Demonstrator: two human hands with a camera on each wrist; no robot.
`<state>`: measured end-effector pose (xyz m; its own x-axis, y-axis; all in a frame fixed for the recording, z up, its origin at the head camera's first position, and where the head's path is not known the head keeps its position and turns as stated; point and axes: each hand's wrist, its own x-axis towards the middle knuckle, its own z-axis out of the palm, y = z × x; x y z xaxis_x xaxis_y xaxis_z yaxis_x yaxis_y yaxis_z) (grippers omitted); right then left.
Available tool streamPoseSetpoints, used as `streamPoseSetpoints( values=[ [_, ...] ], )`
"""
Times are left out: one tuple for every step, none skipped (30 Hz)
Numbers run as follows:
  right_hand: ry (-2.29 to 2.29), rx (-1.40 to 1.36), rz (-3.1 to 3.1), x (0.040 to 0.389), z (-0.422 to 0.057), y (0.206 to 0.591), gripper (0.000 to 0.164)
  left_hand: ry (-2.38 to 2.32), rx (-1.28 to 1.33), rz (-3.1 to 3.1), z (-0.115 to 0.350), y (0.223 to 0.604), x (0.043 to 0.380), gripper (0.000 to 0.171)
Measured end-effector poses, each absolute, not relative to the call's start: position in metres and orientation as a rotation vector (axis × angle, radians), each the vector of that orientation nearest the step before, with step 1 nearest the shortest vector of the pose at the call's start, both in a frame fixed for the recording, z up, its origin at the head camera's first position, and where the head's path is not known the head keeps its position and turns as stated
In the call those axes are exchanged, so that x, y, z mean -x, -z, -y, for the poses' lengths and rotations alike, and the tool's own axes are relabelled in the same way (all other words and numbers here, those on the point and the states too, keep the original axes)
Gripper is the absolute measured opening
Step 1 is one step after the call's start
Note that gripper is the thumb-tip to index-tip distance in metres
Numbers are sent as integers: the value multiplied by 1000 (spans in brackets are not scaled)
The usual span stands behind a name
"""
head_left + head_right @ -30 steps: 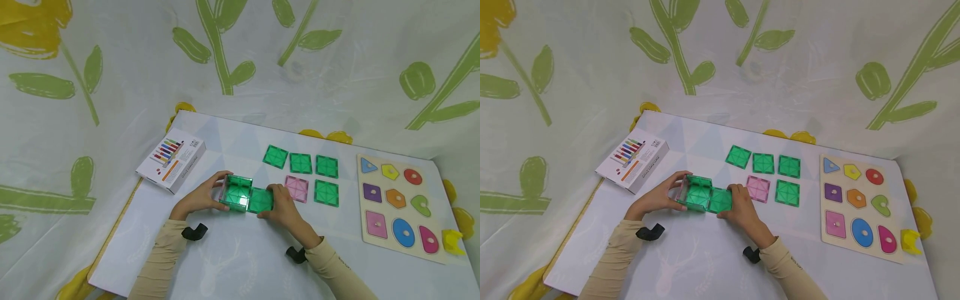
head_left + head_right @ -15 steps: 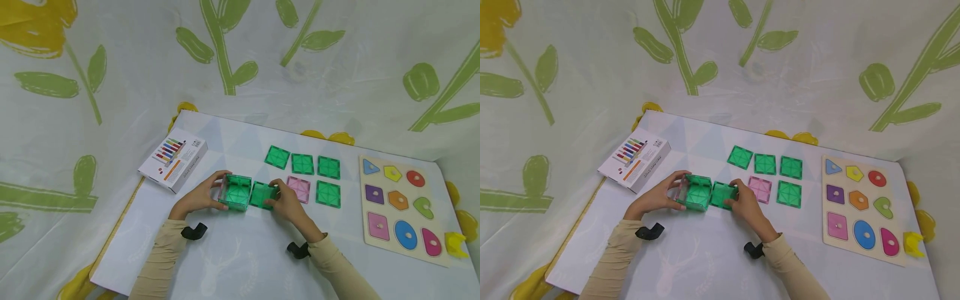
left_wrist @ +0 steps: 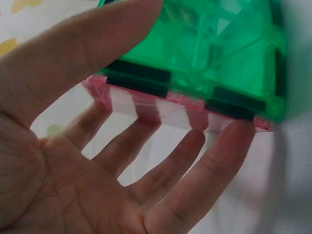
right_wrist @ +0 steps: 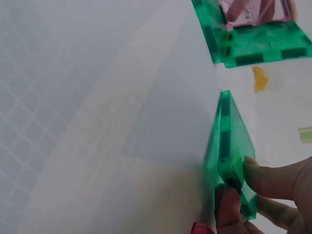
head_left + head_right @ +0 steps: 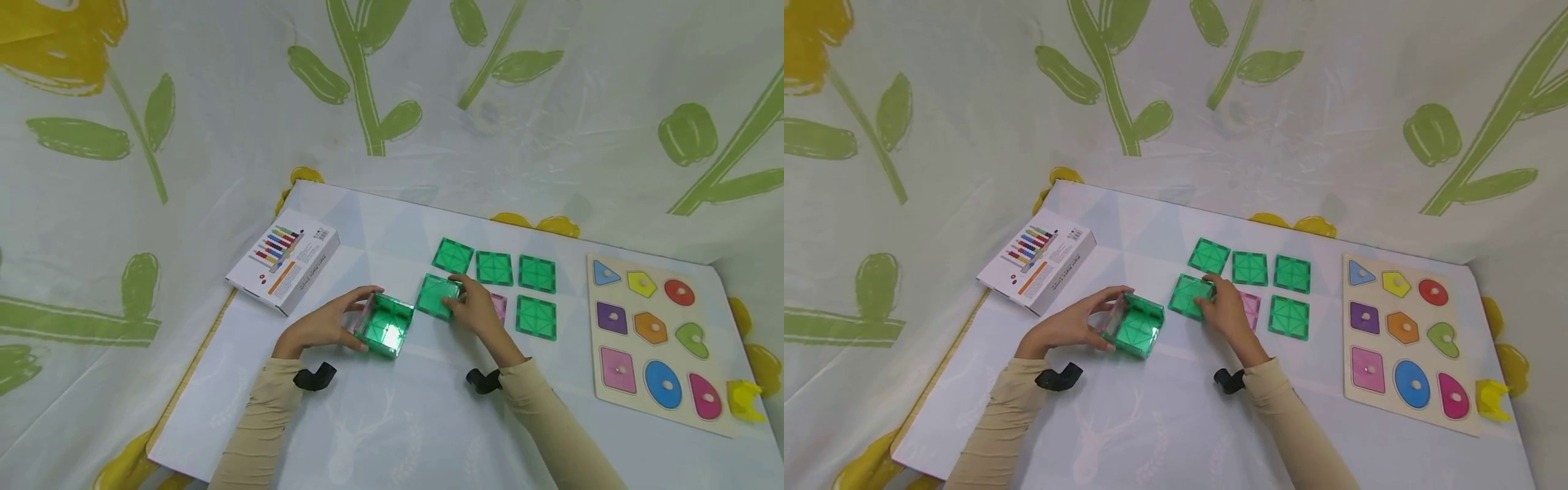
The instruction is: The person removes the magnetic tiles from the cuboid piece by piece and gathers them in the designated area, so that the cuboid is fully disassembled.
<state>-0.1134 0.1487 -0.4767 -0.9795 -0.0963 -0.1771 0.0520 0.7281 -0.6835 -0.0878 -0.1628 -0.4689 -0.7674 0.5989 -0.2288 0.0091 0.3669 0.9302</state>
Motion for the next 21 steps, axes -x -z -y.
streamPoseSetpoints(
  values=[
    [1089, 25, -2727, 115, -148, 477, 51, -1407, -527, -2077, 163, 468, 87, 104],
    [1087, 16, -2727, 116, -148, 478, 51, -1402, -524, -2063, 162, 468, 87, 104],
    [1084, 7, -2727, 117, -148, 479, 51, -1404, -520, -2046, 162, 467, 86, 104],
    [1081, -2, -2728, 118, -147, 479, 51, -1409, -516, -2029, 162, 466, 86, 104],
    [1081, -12, -2729, 118, -147, 479, 51, -1413, -514, -2017, 161, 466, 85, 105],
    [1086, -21, -2728, 119, -146, 479, 50, -1417, -510, -2005, 161, 465, 85, 105],
    [1087, -24, -2730, 120, -146, 479, 50, -1419, -509, -1992, 161, 465, 85, 105],
    [1082, -25, -2735, 121, -146, 480, 50, -1420, -513, -1980, 160, 465, 85, 105],
    [1076, -21, -2740, 122, -146, 480, 50, -1419, -521, -1972, 160, 465, 85, 105],
    [1074, -18, -2744, 123, -146, 480, 49, -1412, -531, -1969, 160, 466, 85, 106],
    [1076, -15, -2747, 124, -147, 481, 49, -1401, -539, -1968, 159, 466, 85, 106],
    [1078, -13, -2751, 125, -147, 481, 48, -1391, -546, -1965, 159, 467, 84, 106],
    [1077, -10, -2756, 125, -147, 481, 48, -1381, -557, -1964, 158, 467, 84, 106],
    [1078, -13, -2759, 125, -147, 480, 48, -1376, -564, -1960, 158, 467, 84, 107],
    [1079, -19, -2761, 125, -147, 479, 48, -1371, -569, -1954, 157, 467, 83, 107],
    [1078, -28, -2762, 125, -147, 479, 48, -1365, -574, -1949, 156, 466, 83, 107],
    [1073, -37, -2764, 124, -147, 478, 48, -1362, -581, -1940, 155, 465, 82, 107],
    [1069, -49, -2767, 124, -147, 477, 47, -1362, -586, -1932, 154, 465, 81, 107],
    [1065, -57, -2768, 124, -146, 476, 47, -1364, -590, -1924, 153, 464, 80, 106],
    [1058, -65, -2769, 123, -146, 476, 47, -1367, -588, -1918, 151, 463, 79, 105],
    [1050, -68, -2770, 123, -146, 475, 47, -1363, -592, -1922, 150, 463, 78, 102]
  ],
)
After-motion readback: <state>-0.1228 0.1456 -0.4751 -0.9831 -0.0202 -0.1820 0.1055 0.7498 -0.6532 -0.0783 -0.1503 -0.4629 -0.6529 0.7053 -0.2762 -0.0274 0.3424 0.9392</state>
